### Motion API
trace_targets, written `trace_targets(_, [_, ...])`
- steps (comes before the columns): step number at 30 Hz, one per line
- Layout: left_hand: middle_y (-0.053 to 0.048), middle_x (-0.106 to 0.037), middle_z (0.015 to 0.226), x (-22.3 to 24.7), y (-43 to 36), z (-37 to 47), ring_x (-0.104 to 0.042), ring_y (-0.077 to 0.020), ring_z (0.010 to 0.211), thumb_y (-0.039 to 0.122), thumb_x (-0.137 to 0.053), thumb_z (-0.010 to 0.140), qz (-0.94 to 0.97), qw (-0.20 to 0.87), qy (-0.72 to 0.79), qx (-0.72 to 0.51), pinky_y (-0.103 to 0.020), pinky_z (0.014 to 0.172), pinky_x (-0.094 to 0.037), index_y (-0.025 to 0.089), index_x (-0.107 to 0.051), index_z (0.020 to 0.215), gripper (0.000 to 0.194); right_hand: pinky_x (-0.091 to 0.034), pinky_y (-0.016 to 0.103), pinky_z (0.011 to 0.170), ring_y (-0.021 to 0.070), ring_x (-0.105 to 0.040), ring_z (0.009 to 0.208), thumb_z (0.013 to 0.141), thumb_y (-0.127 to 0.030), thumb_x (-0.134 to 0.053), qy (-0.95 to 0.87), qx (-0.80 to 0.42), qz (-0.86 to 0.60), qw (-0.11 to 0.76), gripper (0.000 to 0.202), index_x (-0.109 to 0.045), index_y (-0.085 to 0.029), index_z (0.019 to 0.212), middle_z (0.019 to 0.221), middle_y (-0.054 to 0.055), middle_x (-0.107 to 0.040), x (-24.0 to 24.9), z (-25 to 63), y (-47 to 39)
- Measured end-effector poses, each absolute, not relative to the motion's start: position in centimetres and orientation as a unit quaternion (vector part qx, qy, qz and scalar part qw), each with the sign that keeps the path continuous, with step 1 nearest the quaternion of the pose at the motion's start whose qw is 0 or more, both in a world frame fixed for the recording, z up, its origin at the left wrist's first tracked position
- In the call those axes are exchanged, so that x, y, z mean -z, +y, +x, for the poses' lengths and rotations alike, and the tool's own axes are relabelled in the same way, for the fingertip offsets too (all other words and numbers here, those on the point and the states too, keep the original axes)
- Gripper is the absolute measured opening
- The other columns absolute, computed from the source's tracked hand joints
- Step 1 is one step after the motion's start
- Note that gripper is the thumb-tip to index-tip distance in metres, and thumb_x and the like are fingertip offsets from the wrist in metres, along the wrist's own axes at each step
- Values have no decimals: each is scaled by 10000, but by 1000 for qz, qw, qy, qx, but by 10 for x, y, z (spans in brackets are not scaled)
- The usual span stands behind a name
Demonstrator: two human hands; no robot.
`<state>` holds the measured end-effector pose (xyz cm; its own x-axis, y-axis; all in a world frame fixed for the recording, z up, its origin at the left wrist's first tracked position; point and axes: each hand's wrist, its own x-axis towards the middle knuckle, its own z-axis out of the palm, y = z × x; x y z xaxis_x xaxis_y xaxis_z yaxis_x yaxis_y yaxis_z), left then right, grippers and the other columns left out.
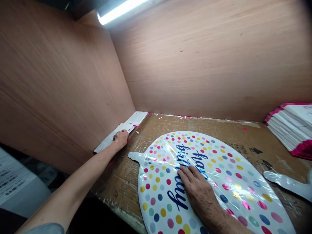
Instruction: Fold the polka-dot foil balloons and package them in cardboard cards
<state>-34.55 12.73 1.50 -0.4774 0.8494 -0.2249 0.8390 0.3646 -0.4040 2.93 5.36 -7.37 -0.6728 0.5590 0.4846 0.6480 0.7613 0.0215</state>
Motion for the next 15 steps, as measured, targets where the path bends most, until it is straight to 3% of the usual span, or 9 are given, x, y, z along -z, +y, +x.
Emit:
trace_targets(4, [-275, -625, 1066, -7, 89, -329, -620, -355, 1033, 124, -502, 873, -493, 26, -841, -223, -465, 792, -523, -48, -456, 1305, 467, -554, 422, 894, 307, -572, 1121, 833, -38, -424, -922, 105, -296, 226, 425, -646, -151, 1177, 1228, 92, -655, 79, 38, 56])
trace_targets(9, [-340, -559, 1163, 6, -4, -313, -623, -376, 970, 67, -354, 867, -458, 32, -871, -173, -439, 736, -487, -50, -438, 1331, 486, -576, 419, 833, 302, -606, 1083, 905, -194, -403, -946, 74, -235, 211, 370, -619, -167, 1204, 1222, 126, -642, 66, 54, 67])
trace_targets(12, [-326, -522, 1257, 7, -33, -327, -601, -389, 1001, 123, -360, 899, -440, 29, -887, -140, -418, 720, -463, -4, -449, 1348, 475, -585, 400, 781, 274, -651, 1011, 956, -324, -396, -960, 34, -174, 216, 335, -627, -199, 1162, 1218, 140, -634, 43, 21, 70])
trace_targets(15, [-327, -513, 1297, 10, -31, -344, -583, -416, 1049, 320, -448, 937, -427, 17, -899, -96, -435, 754, -460, 3, -456, 1359, 528, -580, 385, 763, 236, -679, 933, 985, -340, -395, -969, -7, -121, 215, 295, -635, -225, 1112, 1200, 115, -650, 11, -55, 61])
